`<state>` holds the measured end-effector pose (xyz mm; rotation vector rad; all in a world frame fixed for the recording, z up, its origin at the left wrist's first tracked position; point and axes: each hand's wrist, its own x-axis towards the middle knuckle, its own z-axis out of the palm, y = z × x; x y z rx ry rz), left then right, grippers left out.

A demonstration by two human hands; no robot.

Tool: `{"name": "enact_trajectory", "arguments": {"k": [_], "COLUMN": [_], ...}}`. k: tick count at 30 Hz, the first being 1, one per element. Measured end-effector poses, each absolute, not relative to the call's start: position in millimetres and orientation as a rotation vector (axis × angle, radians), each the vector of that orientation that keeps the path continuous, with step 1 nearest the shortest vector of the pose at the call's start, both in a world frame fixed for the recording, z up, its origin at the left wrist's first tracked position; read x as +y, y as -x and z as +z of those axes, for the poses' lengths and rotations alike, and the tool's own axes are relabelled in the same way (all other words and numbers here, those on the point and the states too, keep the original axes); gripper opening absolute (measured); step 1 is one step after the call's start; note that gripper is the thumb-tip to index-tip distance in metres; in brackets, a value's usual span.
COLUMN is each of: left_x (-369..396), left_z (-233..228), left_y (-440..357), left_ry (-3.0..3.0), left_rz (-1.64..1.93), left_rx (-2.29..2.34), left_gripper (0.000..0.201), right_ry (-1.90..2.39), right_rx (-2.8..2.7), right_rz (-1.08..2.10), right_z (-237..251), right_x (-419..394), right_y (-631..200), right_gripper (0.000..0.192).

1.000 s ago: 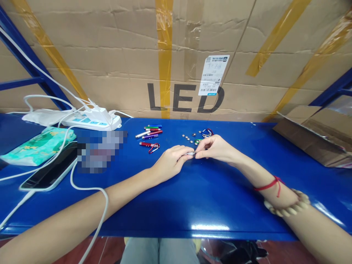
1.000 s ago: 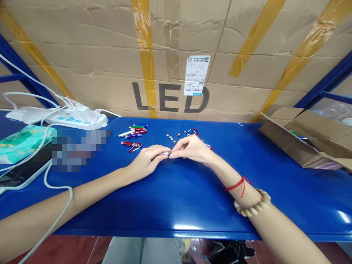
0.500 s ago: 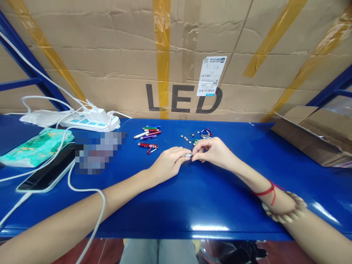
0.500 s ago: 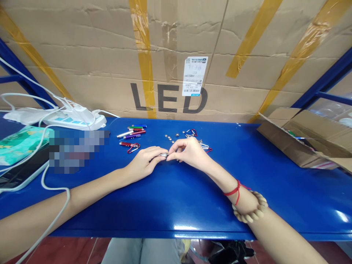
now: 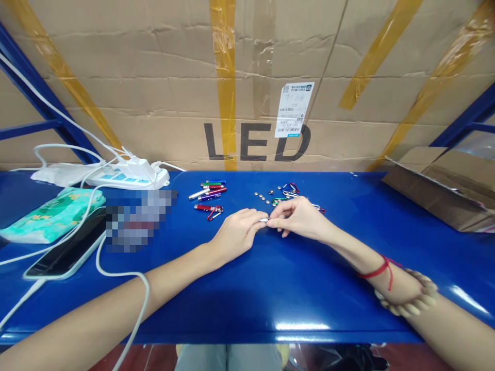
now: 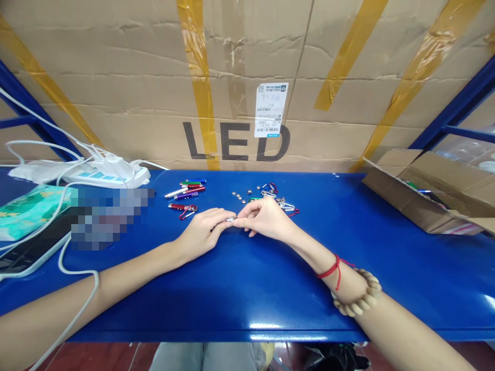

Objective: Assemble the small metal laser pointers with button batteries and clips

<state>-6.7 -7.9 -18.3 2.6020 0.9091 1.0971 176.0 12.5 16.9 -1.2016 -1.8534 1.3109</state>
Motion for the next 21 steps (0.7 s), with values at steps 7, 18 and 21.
{"name": "enact_trajectory", "arguments": {"k": [7,18,21], "left_x": [-8,0,5], "left_z": [-18,-19,-18], "left_y": [5,5,7], "left_ry": [-2.682,-2.398,-2.34], "left_rz": [0.652,0.944,1.077], "left_rx": [1.113,1.27,1.252], "left_gripper": [0.015,0.01,0.009], "right_ry": [1.302,1.153,1.11], "right_rx": [-1.943,-1.955,-1.929], "right_rz": [1.408,1.189,1.132], "right_z": [8,0,-1], "right_x": [18,23,25], "right_y": [-180,-172,-171], "right_gripper": [0.036,0.045,0.048]}}
